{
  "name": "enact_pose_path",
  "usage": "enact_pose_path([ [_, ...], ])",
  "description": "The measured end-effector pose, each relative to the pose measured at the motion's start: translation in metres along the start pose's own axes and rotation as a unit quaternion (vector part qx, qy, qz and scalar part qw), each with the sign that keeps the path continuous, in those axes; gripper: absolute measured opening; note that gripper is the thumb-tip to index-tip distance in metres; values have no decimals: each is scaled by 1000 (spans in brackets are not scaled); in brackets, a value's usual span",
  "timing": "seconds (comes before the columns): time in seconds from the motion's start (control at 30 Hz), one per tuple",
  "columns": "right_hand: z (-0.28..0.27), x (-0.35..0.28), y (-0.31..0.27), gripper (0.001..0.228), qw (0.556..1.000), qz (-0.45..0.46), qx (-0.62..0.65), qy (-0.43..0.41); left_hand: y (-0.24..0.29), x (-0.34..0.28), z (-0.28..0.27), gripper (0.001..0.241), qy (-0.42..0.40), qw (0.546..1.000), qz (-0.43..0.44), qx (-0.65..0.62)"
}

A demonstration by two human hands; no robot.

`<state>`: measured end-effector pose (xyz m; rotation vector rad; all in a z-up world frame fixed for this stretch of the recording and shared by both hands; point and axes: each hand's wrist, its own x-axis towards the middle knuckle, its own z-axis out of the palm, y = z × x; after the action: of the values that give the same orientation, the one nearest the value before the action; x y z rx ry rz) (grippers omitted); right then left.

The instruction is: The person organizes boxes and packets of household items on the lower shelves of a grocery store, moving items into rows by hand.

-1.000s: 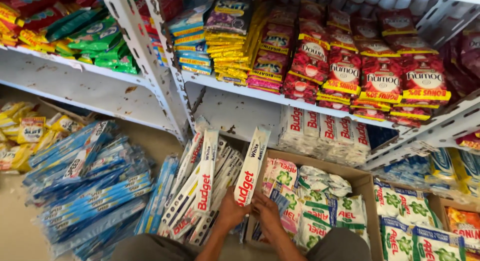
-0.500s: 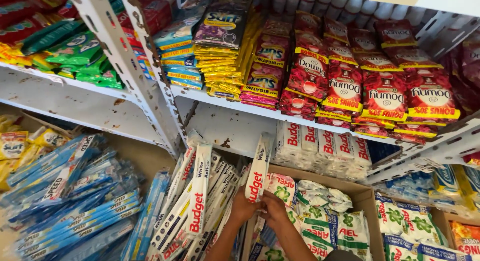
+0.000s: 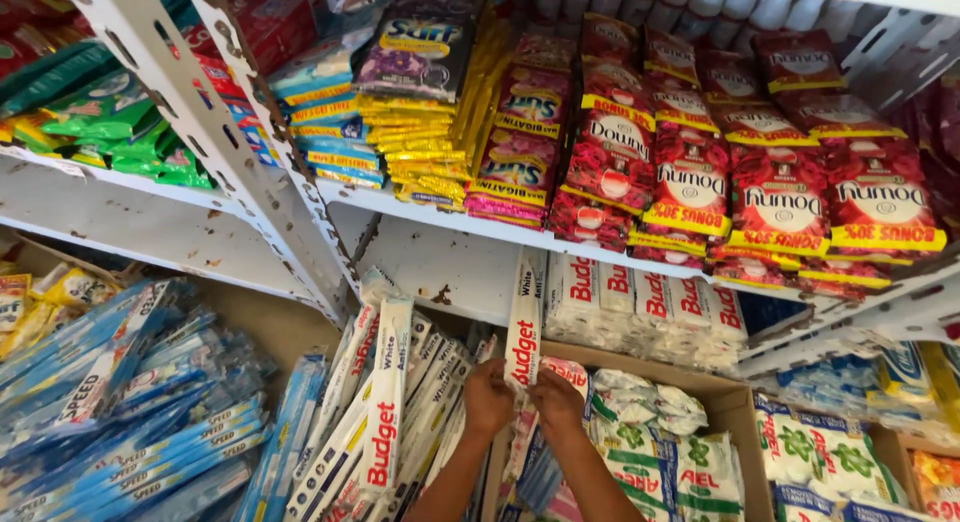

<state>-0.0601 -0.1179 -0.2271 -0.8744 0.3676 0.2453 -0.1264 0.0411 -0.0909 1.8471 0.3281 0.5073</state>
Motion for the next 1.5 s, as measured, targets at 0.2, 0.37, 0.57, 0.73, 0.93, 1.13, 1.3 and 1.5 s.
enact_pose_path([
  [0.2,29,21,-11,44,986,-6,-74,147,23,20,5,33,13,999,30,14],
  [0.37,48,31,-27,37,990,-32,-59,120,-10,39,32,19,6,997,-60,-43],
  [0.57,46,52,-36,33,991,-18,-2,129,-24,69,61,30,18,997,-78,-20],
  [0.73,53,51,-43,27,995,-15,-9,102,-17,82,68,42,27,996,-75,-40],
  [0.93,82,45,-50,17,987,-11,-72,147,-34,97,77,31,47,996,43,63],
  [1.13,67,68,-33,29,971,-41,-171,161,-15,110,67,34,-10,997,-5,82],
  [1.3,65,74,-29,29,934,-86,-280,205,-16,115,69,37,-4,995,-10,98],
  [1.5,79,61,-39,22,939,-62,-271,200,-11,116,69,34,-1,994,-20,111],
])
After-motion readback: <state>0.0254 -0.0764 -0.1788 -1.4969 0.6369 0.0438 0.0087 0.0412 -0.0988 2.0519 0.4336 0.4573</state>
